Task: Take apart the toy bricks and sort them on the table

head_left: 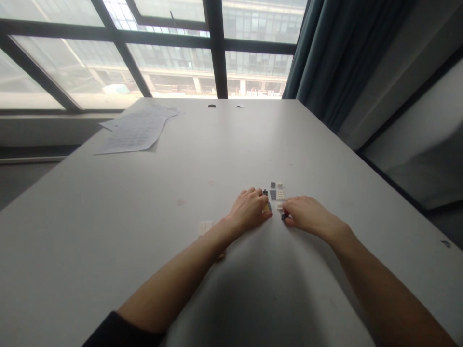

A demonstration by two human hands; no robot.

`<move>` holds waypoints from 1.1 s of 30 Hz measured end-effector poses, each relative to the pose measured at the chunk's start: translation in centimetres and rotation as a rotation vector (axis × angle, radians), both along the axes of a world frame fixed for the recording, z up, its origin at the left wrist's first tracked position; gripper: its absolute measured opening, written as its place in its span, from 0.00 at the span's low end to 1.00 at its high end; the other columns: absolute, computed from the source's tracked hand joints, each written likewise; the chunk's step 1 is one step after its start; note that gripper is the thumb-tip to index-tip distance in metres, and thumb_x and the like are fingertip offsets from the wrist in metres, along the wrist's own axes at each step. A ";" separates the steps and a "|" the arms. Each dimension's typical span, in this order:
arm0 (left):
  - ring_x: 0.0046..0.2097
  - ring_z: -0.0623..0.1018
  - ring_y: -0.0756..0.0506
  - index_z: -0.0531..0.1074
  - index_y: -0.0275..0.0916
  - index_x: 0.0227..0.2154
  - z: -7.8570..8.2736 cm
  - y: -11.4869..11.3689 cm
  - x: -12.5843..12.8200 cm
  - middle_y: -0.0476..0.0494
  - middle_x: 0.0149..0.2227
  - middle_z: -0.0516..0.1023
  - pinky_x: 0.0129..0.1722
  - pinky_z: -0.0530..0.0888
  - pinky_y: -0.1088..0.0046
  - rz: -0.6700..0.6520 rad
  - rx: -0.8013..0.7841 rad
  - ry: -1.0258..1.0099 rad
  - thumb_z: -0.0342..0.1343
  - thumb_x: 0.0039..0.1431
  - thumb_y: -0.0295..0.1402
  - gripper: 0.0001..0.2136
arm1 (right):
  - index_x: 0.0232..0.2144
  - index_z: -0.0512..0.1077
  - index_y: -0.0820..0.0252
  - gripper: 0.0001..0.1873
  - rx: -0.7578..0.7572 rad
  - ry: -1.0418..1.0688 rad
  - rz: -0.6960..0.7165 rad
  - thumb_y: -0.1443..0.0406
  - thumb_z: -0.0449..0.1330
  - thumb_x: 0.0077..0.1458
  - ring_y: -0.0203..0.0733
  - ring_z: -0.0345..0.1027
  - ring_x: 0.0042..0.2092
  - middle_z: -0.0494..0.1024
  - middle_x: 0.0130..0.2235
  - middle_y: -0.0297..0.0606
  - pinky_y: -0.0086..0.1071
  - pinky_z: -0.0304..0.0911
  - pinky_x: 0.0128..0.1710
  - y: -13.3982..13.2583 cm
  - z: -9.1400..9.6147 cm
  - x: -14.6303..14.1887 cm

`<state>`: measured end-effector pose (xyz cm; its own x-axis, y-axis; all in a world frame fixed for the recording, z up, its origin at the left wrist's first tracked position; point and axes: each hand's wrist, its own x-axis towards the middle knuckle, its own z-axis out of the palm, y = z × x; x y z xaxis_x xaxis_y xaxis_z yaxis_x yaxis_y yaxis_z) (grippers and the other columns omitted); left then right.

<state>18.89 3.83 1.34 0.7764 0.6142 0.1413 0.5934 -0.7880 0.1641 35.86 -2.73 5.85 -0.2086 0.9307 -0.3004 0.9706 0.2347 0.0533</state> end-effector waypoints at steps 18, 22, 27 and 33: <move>0.46 0.74 0.43 0.73 0.43 0.47 1.6 -1.8 -17.3 0.43 0.45 0.74 0.49 0.72 0.65 0.134 -0.269 -0.240 0.56 0.57 0.43 0.17 | 0.40 0.72 0.61 0.13 0.177 0.367 0.299 0.58 0.60 0.57 0.45 0.69 0.40 0.74 0.40 0.42 0.35 0.64 0.40 -2.6 -1.3 -7.0; 0.49 0.72 0.42 0.72 0.42 0.49 -0.2 -2.9 -18.0 0.42 0.47 0.73 0.51 0.70 0.64 0.138 -0.257 -0.175 0.57 0.56 0.42 0.19 | 0.48 0.69 0.61 0.21 0.173 0.528 0.342 0.57 0.63 0.54 0.49 0.67 0.46 0.72 0.46 0.45 0.40 0.65 0.46 -3.1 -3.2 -9.2; 0.48 0.71 0.41 0.73 0.41 0.48 -0.4 -2.9 -17.5 0.41 0.46 0.73 0.51 0.69 0.62 0.160 -0.197 -0.140 0.59 0.55 0.42 0.19 | 0.52 0.66 0.61 0.27 0.120 0.619 0.275 0.57 0.64 0.53 0.48 0.67 0.47 0.71 0.47 0.45 0.39 0.65 0.48 -3.3 -3.9 -10.5; 0.46 0.72 0.42 0.75 0.43 0.45 -0.9 -2.7 -17.7 0.43 0.44 0.73 0.49 0.69 0.63 0.181 -0.171 -0.148 0.58 0.56 0.42 0.16 | 0.54 0.65 0.61 0.28 0.107 0.630 0.174 0.56 0.64 0.53 0.47 0.67 0.47 0.70 0.47 0.43 0.39 0.63 0.48 -3.4 -4.2 -11.6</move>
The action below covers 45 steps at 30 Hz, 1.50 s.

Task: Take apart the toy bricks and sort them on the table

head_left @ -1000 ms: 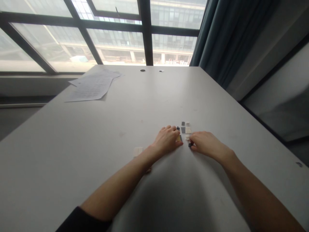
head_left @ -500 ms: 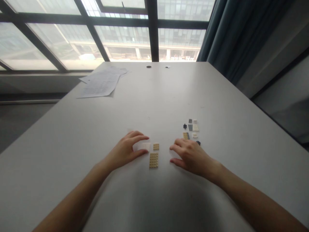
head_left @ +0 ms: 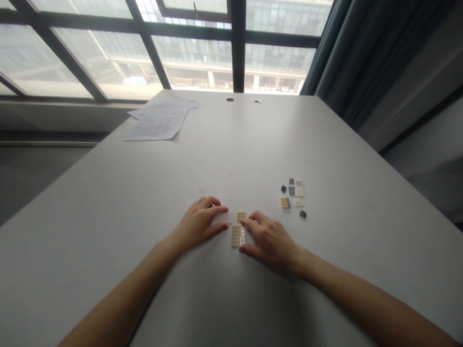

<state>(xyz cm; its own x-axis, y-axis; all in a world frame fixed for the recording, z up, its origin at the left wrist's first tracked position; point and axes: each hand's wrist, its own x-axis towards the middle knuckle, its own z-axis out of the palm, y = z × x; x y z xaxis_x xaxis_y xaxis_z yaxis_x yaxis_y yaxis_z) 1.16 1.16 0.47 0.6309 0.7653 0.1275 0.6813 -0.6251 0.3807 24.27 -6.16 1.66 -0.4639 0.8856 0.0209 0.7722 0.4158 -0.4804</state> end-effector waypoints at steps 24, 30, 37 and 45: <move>0.46 0.71 0.43 0.74 0.42 0.44 -0.8 -0.5 0.4 0.43 0.43 0.73 0.50 0.68 0.62 -0.008 0.082 -0.010 0.54 0.61 0.41 0.13 | 0.51 0.68 0.60 0.23 0.044 0.043 0.082 0.60 0.64 0.54 0.47 0.64 0.50 0.71 0.48 0.44 0.41 0.61 0.53 0.6 -0.5 -0.6; 0.46 0.71 0.42 0.73 0.41 0.43 -0.6 -0.6 0.4 0.43 0.43 0.74 0.51 0.68 0.62 -0.024 0.102 0.007 0.52 0.61 0.40 0.12 | 0.49 0.69 0.60 0.18 0.055 0.086 0.102 0.63 0.61 0.56 0.46 0.64 0.49 0.71 0.47 0.44 0.41 0.61 0.53 0.5 -0.4 -0.8; 0.46 0.71 0.42 0.73 0.40 0.42 -0.7 -0.5 0.5 0.43 0.42 0.74 0.50 0.68 0.62 -0.019 0.105 -0.015 0.54 0.61 0.39 0.11 | 0.49 0.68 0.62 0.24 0.091 0.052 0.068 0.58 0.64 0.52 0.50 0.63 0.49 0.70 0.47 0.46 0.44 0.61 0.52 0.1 -0.8 -1.4; 0.45 0.71 0.43 0.73 0.39 0.42 -0.7 0.2 -0.3 0.42 0.42 0.74 0.50 0.69 0.64 -0.006 0.095 -0.077 0.53 0.61 0.41 0.13 | 0.47 0.69 0.63 0.18 0.096 0.061 0.069 0.61 0.62 0.55 0.48 0.63 0.47 0.71 0.45 0.45 0.41 0.63 0.51 -0.3 -0.9 -0.2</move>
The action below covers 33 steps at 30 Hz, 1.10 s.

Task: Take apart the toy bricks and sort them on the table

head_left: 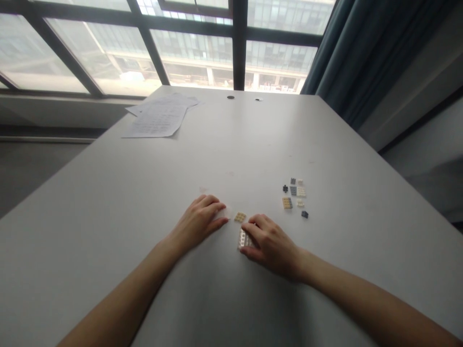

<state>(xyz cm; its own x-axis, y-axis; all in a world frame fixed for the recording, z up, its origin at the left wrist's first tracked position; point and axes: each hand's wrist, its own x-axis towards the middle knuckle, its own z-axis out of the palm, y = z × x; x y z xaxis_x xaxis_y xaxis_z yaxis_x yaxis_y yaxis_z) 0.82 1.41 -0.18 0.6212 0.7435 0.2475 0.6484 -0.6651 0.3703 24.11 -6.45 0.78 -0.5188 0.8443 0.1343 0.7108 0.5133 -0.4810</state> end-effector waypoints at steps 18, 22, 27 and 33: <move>0.45 0.71 0.41 0.76 0.40 0.39 1.2 4.8 13.9 0.42 0.43 0.75 0.47 0.69 0.64 -0.177 0.012 0.142 0.57 0.58 0.41 0.12 | 0.47 0.70 0.62 0.18 0.105 -0.079 -0.197 0.62 0.63 0.54 0.50 0.66 0.47 0.72 0.45 0.48 0.45 0.66 0.50 -1.4 -0.8 10.2; 0.45 0.72 0.41 0.76 0.40 0.40 0.9 5.1 14.8 0.42 0.42 0.75 0.46 0.69 0.65 -0.183 0.039 0.157 0.56 0.58 0.41 0.12 | 0.46 0.71 0.62 0.18 0.129 -0.096 -0.205 0.62 0.63 0.53 0.50 0.66 0.46 0.73 0.44 0.47 0.45 0.67 0.48 -1.3 -0.6 10.3; 0.46 0.72 0.41 0.75 0.40 0.42 0.4 5.3 14.8 0.42 0.44 0.75 0.48 0.69 0.64 -0.159 0.024 0.118 0.56 0.58 0.41 0.13 | 0.46 0.71 0.63 0.19 0.162 -0.108 -0.201 0.61 0.63 0.53 0.50 0.66 0.46 0.74 0.44 0.47 0.45 0.67 0.47 -1.3 -0.8 10.2; 0.48 0.71 0.42 0.70 0.40 0.49 1.1 3.4 13.8 0.41 0.47 0.73 0.50 0.68 0.63 -0.197 0.073 0.046 0.55 0.60 0.40 0.16 | 0.52 0.68 0.64 0.28 0.203 -0.121 -0.202 0.55 0.63 0.53 0.52 0.66 0.47 0.73 0.46 0.49 0.46 0.66 0.48 -1.4 -0.8 10.8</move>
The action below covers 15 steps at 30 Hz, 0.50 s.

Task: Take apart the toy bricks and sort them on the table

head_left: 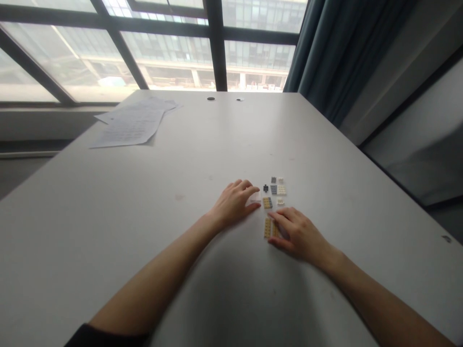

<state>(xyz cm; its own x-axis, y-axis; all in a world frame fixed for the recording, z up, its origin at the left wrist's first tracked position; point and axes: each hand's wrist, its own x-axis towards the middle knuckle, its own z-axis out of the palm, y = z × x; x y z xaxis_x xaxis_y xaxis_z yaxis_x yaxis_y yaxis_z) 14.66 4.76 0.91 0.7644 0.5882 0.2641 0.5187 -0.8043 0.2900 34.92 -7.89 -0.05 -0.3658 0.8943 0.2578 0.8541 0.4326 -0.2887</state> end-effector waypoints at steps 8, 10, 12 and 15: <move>0.45 0.69 0.41 0.72 0.40 0.45 0.7 -3.9 -0.9 0.41 0.41 0.72 0.44 0.65 0.62 -0.250 0.057 0.148 0.55 0.57 0.48 0.19 | 0.47 0.72 0.62 0.23 -0.034 -0.040 -0.045 0.57 0.66 0.50 0.50 0.66 0.44 0.73 0.42 0.46 0.44 0.66 0.45 -0.5 1.1 1.5; 0.44 0.69 0.40 0.72 0.40 0.45 0.7 -4.1 -0.6 0.41 0.40 0.72 0.44 0.65 0.62 -0.242 0.061 0.182 0.56 0.56 0.48 0.20 | 0.46 0.72 0.62 0.23 -0.055 -0.051 -0.045 0.57 0.66 0.50 0.50 0.66 0.43 0.73 0.42 0.45 0.44 0.66 0.45 -0.5 1.0 1.5; 0.44 0.69 0.40 0.72 0.40 0.45 0.6 -4.2 -0.4 0.42 0.40 0.72 0.44 0.64 0.62 -0.231 0.063 0.195 0.56 0.56 0.49 0.20 | 0.46 0.72 0.61 0.23 -0.074 -0.060 -0.042 0.57 0.66 0.49 0.50 0.65 0.43 0.73 0.42 0.44 0.44 0.66 0.44 -0.5 0.9 1.3; 0.44 0.69 0.41 0.72 0.40 0.44 0.7 -4.4 -0.1 0.42 0.39 0.72 0.44 0.64 0.62 -0.218 0.067 0.201 0.54 0.58 0.49 0.19 | 0.45 0.72 0.61 0.21 -0.071 -0.066 -0.052 0.57 0.65 0.51 0.49 0.65 0.43 0.73 0.41 0.44 0.44 0.66 0.44 -0.5 0.7 0.9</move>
